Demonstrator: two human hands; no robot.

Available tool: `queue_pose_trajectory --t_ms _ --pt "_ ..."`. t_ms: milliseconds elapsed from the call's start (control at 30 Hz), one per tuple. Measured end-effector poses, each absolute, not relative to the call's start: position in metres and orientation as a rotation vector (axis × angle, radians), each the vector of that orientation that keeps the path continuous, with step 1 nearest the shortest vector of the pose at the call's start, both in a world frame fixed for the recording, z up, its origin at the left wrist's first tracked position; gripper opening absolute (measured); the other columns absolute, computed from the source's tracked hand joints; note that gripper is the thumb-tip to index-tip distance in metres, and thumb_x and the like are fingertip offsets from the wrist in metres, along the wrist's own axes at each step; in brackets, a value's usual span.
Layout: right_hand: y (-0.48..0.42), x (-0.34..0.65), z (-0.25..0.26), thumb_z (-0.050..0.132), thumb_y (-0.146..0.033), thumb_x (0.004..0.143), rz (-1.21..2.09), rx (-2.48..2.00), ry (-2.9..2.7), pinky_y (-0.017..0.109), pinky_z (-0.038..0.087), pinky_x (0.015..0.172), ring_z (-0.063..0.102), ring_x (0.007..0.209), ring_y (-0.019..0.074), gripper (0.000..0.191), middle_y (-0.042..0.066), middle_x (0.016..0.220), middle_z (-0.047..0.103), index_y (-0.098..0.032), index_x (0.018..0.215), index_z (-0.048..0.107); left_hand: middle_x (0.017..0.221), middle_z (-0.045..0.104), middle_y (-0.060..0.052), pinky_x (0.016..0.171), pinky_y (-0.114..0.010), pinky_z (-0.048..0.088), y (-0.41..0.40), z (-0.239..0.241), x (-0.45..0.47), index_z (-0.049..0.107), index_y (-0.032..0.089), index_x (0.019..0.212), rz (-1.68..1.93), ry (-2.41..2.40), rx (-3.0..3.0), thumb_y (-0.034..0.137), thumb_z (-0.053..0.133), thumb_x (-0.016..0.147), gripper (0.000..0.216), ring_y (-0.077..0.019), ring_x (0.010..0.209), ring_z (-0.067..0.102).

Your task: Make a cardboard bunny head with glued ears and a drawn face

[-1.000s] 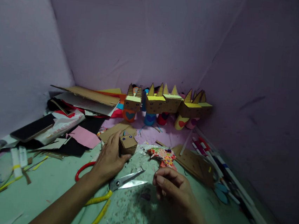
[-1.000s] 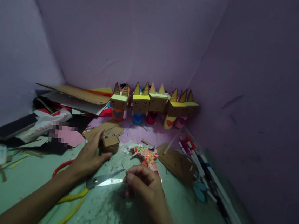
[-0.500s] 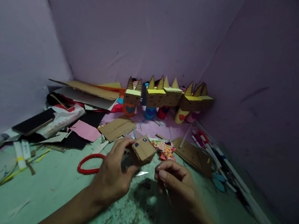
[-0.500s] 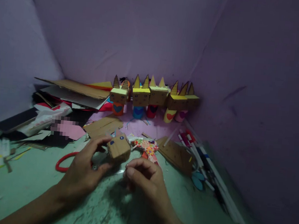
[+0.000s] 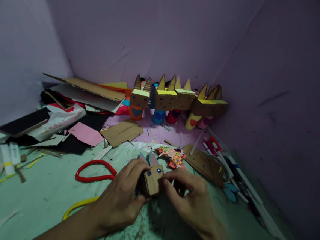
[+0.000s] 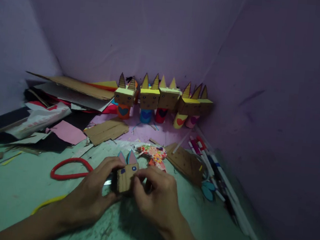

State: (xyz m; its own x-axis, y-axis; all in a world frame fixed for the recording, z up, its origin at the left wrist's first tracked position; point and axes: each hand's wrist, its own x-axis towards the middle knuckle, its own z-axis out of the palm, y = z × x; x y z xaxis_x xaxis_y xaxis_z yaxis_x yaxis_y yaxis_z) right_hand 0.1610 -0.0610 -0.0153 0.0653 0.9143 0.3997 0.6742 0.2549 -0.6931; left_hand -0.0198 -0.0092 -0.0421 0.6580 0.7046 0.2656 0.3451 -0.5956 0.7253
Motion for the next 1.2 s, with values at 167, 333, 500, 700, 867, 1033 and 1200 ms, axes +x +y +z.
queue_pose_trajectory --t_ms 167,333,500,700,867,1033,1200 --pt "-0.063 0.163 -0.019 0.057 -0.014 0.077 0.162 -1.434 -1.875 0.026 0.041 0.049 0.056 0.052 0.0144 0.012 0.003 0.061 0.063 -0.018 0.072 0.066 0.125 0.045 -0.011 0.102 -0.048 0.038 -0.011 -0.042 -0.020 0.036 0.025 0.121 0.788 0.758 2.312 -0.001 0.051 0.064 0.064 -0.0271 0.123 0.041" --pt "-0.063 0.163 -0.016 0.059 -0.016 0.078 0.239 -1.442 -1.846 0.025 0.040 0.046 0.054 0.048 0.0127 0.010 0.002 0.058 0.062 -0.017 0.070 0.065 0.125 0.045 -0.010 0.104 -0.047 0.038 -0.012 -0.042 -0.022 0.036 0.024 0.122 0.782 0.758 2.304 -0.002 0.050 0.062 0.067 -0.0261 0.124 0.040" --pt "-0.062 0.165 -0.017 0.059 -0.020 0.077 0.331 -1.514 -1.651 0.024 0.042 0.045 0.056 0.049 0.0133 0.010 0.002 0.061 0.066 -0.018 0.070 0.067 0.124 0.045 -0.010 0.103 -0.043 0.039 -0.011 -0.043 -0.021 0.036 0.024 0.120 0.752 0.777 2.266 -0.002 0.051 0.063 0.064 -0.0242 0.122 0.041" --pt "-0.048 0.193 -0.020 0.055 -0.047 0.079 0.236 -2.059 -1.239 0.032 0.043 0.056 0.065 0.067 0.0245 0.031 0.008 0.073 0.072 -0.021 0.081 0.072 0.120 0.048 -0.009 0.097 -0.044 0.043 -0.010 -0.042 -0.020 0.039 0.025 0.117 0.777 0.789 2.237 -0.002 0.052 0.063 0.062 -0.0253 0.116 0.047" --pt "-0.028 0.199 -0.019 0.046 -0.068 0.077 0.202 -2.567 -1.449 0.033 0.033 0.051 0.066 0.075 0.0355 0.056 0.016 0.078 0.073 -0.020 0.083 0.074 0.125 0.045 -0.011 0.097 -0.049 0.042 -0.010 -0.043 -0.022 0.037 0.027 0.119 0.820 0.798 2.240 -0.001 0.052 0.064 0.063 -0.0287 0.119 0.045" --pt "-0.018 0.197 -0.017 0.053 -0.062 0.075 0.222 -2.561 -1.479 0.030 0.028 0.046 0.065 0.064 0.0297 0.049 0.014 0.064 0.071 -0.018 0.065 0.073 0.120 0.048 -0.010 0.094 -0.047 0.045 -0.008 -0.042 -0.021 0.039 0.025 0.116 0.849 0.826 2.215 0.000 0.053 0.065 0.059 -0.0278 0.114 0.049" --pt "-0.024 0.205 -0.020 0.058 -0.052 0.073 0.491 -2.404 -1.422 0.027 0.028 0.044 0.061 0.053 0.0208 0.038 0.006 0.053 0.066 -0.019 0.056 0.065 0.121 0.048 -0.010 0.097 -0.046 0.043 -0.006 -0.045 -0.020 0.038 0.024 0.117 0.892 0.861 2.206 0.001 0.055 0.065 0.059 -0.0264 0.116 0.047"
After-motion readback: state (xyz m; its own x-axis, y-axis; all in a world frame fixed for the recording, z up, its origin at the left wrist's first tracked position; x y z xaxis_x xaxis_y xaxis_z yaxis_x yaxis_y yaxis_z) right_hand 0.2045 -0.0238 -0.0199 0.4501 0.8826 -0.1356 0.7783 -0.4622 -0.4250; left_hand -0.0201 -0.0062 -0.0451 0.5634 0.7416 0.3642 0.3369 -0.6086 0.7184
